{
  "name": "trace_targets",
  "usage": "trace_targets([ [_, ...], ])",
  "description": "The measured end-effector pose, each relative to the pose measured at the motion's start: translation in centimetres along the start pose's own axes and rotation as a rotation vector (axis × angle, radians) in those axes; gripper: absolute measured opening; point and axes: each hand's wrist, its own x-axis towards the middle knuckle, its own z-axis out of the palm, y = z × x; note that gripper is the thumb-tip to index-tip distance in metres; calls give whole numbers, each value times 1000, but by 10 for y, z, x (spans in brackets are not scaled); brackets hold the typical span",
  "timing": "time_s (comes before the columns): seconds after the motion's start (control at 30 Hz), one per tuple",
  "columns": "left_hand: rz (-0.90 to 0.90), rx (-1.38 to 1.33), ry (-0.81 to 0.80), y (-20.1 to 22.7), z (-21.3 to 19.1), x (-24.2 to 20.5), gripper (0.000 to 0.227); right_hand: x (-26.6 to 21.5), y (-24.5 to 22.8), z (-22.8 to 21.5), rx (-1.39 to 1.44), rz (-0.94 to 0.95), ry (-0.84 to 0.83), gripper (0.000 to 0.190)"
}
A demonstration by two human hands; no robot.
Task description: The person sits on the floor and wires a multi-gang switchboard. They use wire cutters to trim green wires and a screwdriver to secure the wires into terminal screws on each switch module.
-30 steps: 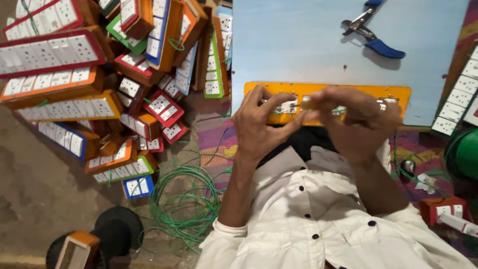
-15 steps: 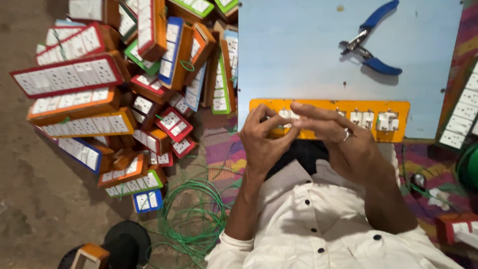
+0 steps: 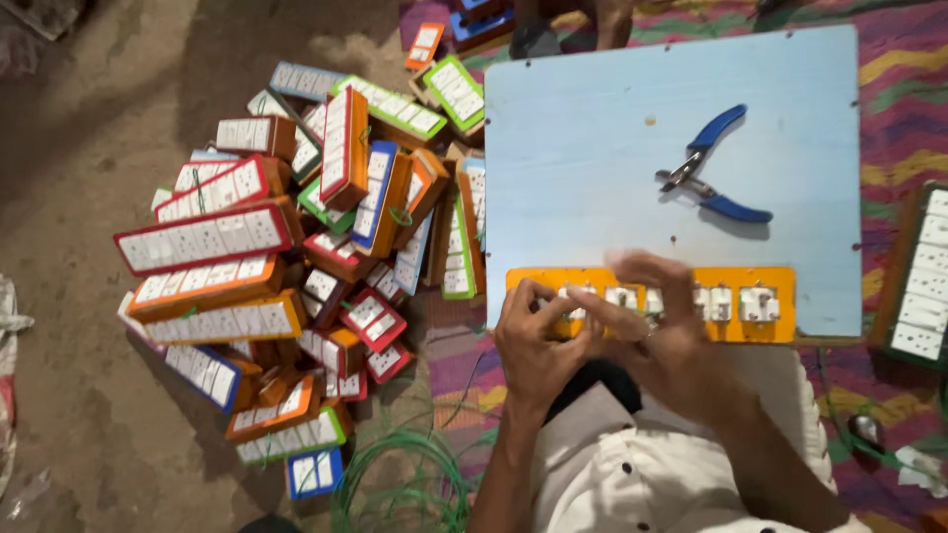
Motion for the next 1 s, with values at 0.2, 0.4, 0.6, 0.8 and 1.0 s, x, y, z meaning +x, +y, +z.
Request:
trace_targets([
  [0.2,27,-13,-6,-1,0,0,39,-18,5,18,-53,300,46,39],
  [0.4,56,-29,-14,-4,-2,-1,38,-49,24,28,-68,466,-61,41],
  [0.6,40,-14,-5,-4,0,-1,37,-23,10,11,130,218,-132,47],
  [0.8,39,-7,2,-2,0,-1,37,2,-5,1,303,-21,-173,51],
  [1.0,80,40,23,-3,2,0,34,-2,0,11,25,-6,-86,41],
])
